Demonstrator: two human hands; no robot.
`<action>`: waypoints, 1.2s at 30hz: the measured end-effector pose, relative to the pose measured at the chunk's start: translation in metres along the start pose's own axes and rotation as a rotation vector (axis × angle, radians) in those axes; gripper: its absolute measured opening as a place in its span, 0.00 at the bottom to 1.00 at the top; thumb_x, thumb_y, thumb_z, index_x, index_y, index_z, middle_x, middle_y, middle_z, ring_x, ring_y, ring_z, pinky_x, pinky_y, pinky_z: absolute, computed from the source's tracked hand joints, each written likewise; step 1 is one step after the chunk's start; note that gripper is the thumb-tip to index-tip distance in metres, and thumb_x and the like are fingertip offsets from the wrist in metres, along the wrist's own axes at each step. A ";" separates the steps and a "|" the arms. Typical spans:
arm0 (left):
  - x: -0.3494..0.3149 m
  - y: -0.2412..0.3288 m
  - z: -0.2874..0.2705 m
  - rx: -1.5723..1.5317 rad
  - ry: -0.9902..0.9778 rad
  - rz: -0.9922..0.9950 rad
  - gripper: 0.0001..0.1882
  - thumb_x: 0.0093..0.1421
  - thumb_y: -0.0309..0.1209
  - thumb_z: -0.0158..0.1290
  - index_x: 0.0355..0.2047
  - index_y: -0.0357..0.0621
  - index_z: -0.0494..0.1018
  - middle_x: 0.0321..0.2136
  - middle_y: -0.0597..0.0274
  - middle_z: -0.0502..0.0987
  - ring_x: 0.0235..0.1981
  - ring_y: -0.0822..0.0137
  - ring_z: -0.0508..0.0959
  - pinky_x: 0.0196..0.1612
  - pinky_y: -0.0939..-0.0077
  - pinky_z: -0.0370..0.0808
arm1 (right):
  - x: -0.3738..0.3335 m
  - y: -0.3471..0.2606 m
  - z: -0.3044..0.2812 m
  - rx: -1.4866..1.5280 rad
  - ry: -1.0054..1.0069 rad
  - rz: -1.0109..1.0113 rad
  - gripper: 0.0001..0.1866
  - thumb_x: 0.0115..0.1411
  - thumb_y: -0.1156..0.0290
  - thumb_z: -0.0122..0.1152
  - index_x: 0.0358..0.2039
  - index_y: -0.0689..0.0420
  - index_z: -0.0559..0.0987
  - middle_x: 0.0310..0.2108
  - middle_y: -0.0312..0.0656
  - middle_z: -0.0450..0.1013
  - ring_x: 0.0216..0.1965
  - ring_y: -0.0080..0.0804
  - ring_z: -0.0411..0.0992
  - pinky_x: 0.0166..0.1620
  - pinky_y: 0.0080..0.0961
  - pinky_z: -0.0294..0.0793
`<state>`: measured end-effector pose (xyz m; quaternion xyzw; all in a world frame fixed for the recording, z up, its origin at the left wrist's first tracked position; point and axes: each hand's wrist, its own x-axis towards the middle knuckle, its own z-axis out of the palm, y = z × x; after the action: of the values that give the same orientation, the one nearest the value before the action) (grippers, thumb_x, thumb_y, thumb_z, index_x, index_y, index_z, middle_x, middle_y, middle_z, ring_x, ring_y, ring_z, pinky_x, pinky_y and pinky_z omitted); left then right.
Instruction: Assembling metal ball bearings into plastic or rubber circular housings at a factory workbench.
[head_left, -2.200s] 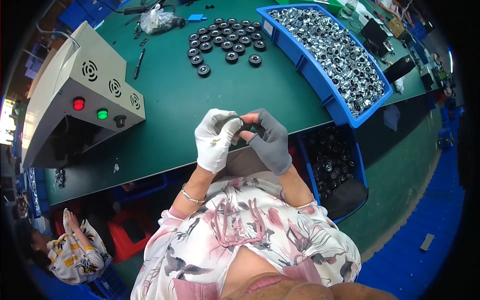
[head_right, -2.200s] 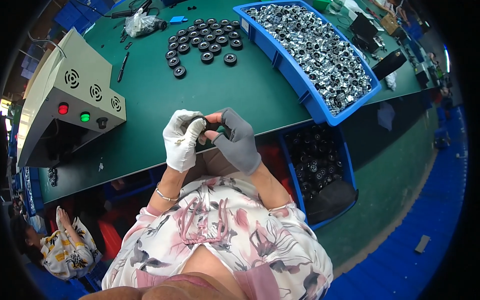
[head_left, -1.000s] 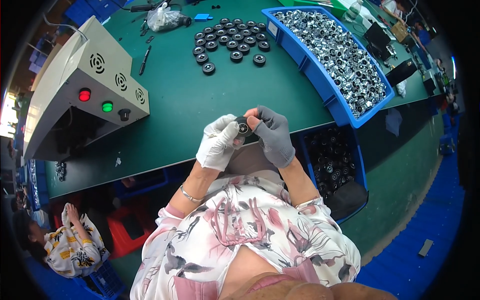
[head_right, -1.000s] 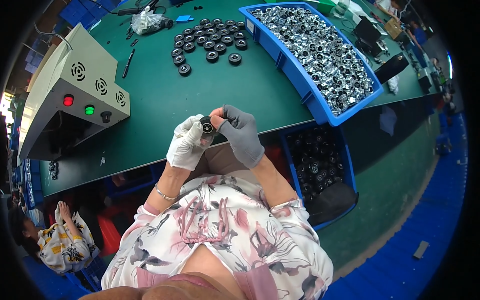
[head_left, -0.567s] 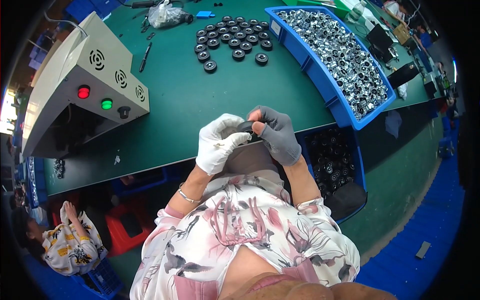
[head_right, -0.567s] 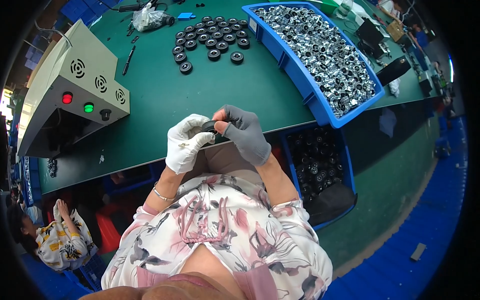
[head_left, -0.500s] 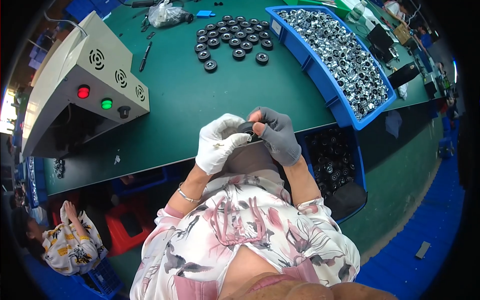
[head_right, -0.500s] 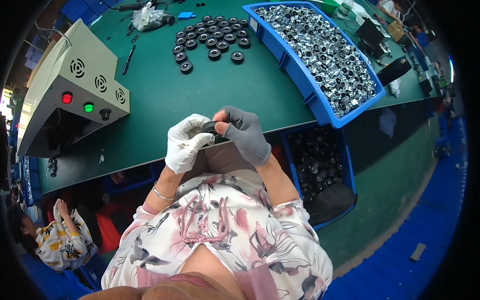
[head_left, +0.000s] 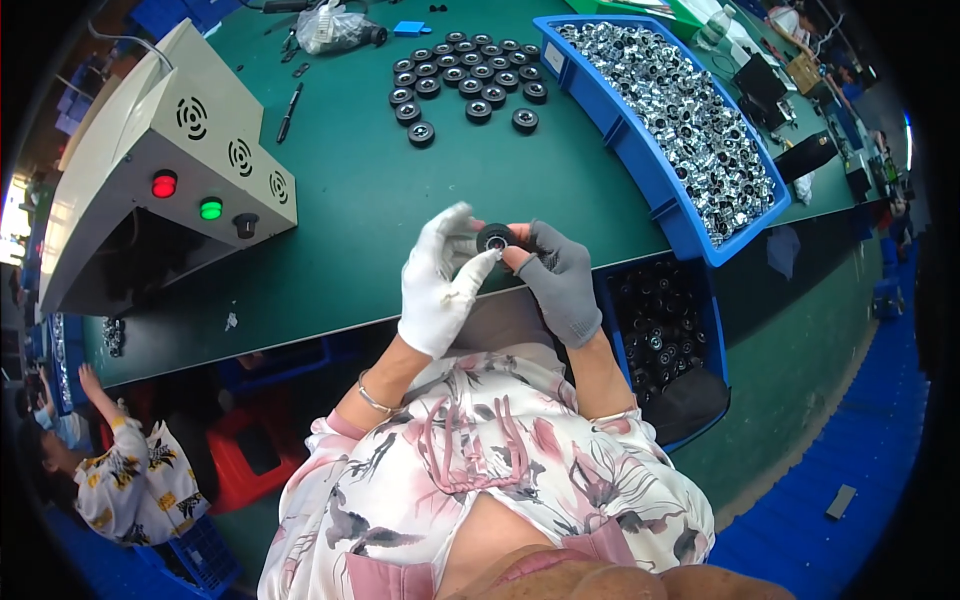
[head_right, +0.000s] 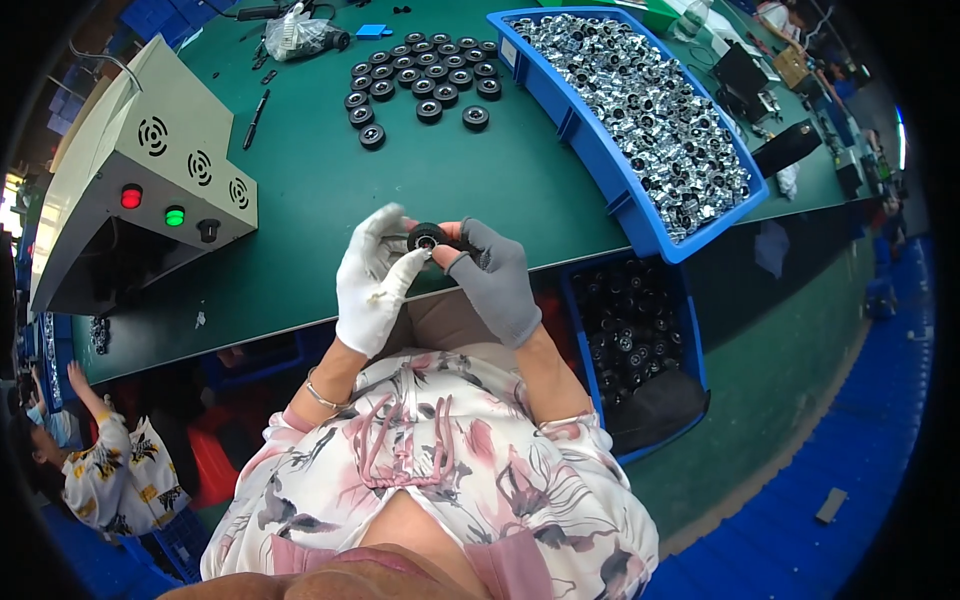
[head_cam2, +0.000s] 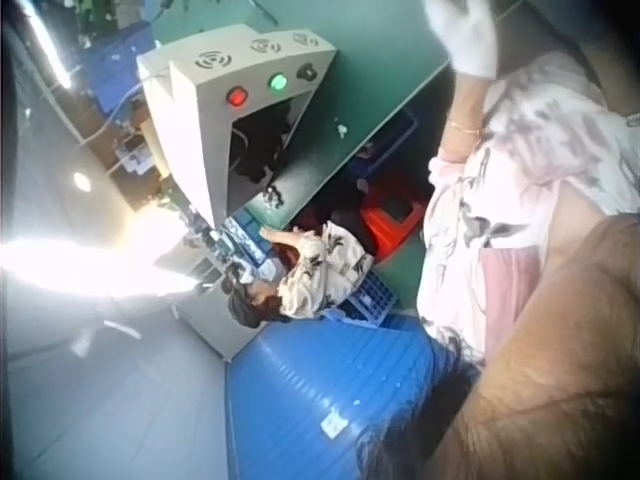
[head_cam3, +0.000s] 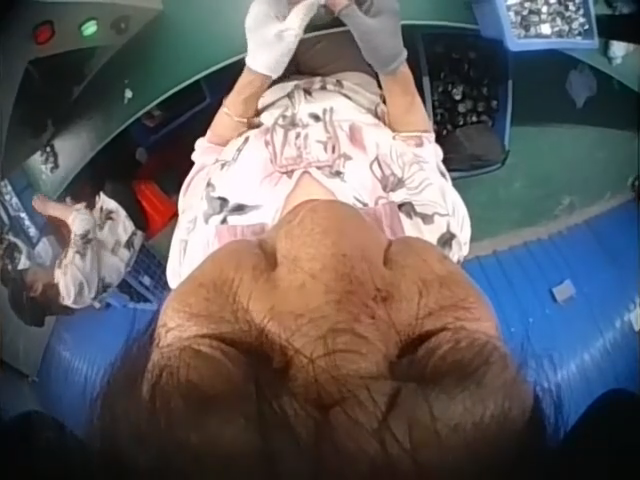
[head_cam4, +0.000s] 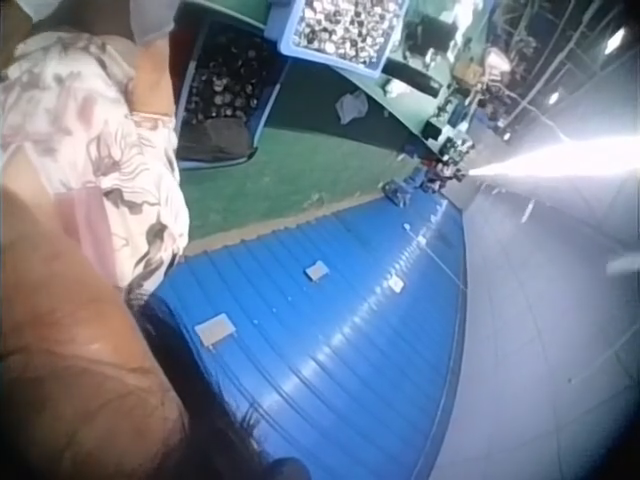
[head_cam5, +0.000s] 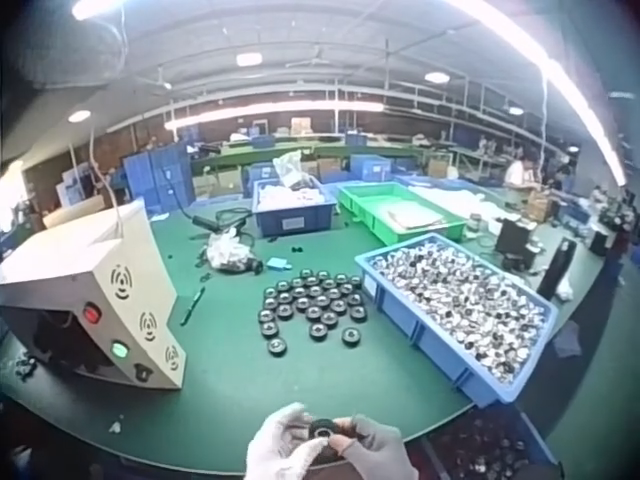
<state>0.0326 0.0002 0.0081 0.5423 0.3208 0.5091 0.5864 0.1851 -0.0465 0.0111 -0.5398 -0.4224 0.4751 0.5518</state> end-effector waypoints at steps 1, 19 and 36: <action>0.003 0.000 -0.003 0.001 0.001 -0.001 0.14 0.62 0.19 0.58 0.48 0.32 0.74 0.46 0.56 0.76 0.41 0.71 0.79 0.41 0.76 0.80 | -0.001 -0.001 0.005 0.029 0.024 -0.043 0.13 0.62 0.76 0.62 0.47 0.66 0.78 0.39 0.36 0.77 0.37 0.17 0.72 0.44 0.16 0.73; 0.019 -0.016 0.004 0.033 0.018 -0.265 0.09 0.60 0.18 0.58 0.41 0.32 0.74 0.32 0.58 0.80 0.28 0.72 0.81 0.27 0.80 0.82 | 0.011 0.032 0.009 -0.466 0.268 -0.699 0.14 0.55 0.86 0.63 0.43 0.64 0.81 0.34 0.40 0.74 0.35 0.26 0.72 0.38 0.20 0.72; 0.017 -0.015 0.010 -0.049 0.056 -0.173 0.12 0.63 0.20 0.55 0.47 0.32 0.74 0.35 0.60 0.80 0.31 0.74 0.80 0.32 0.81 0.80 | 0.022 0.013 -0.001 -0.441 0.121 -0.642 0.21 0.56 0.88 0.58 0.50 0.59 0.81 0.36 0.40 0.72 0.34 0.28 0.71 0.37 0.21 0.71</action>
<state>0.0505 0.0143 -0.0007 0.4835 0.3701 0.4792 0.6321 0.1895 -0.0259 -0.0031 -0.5127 -0.6285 0.1436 0.5670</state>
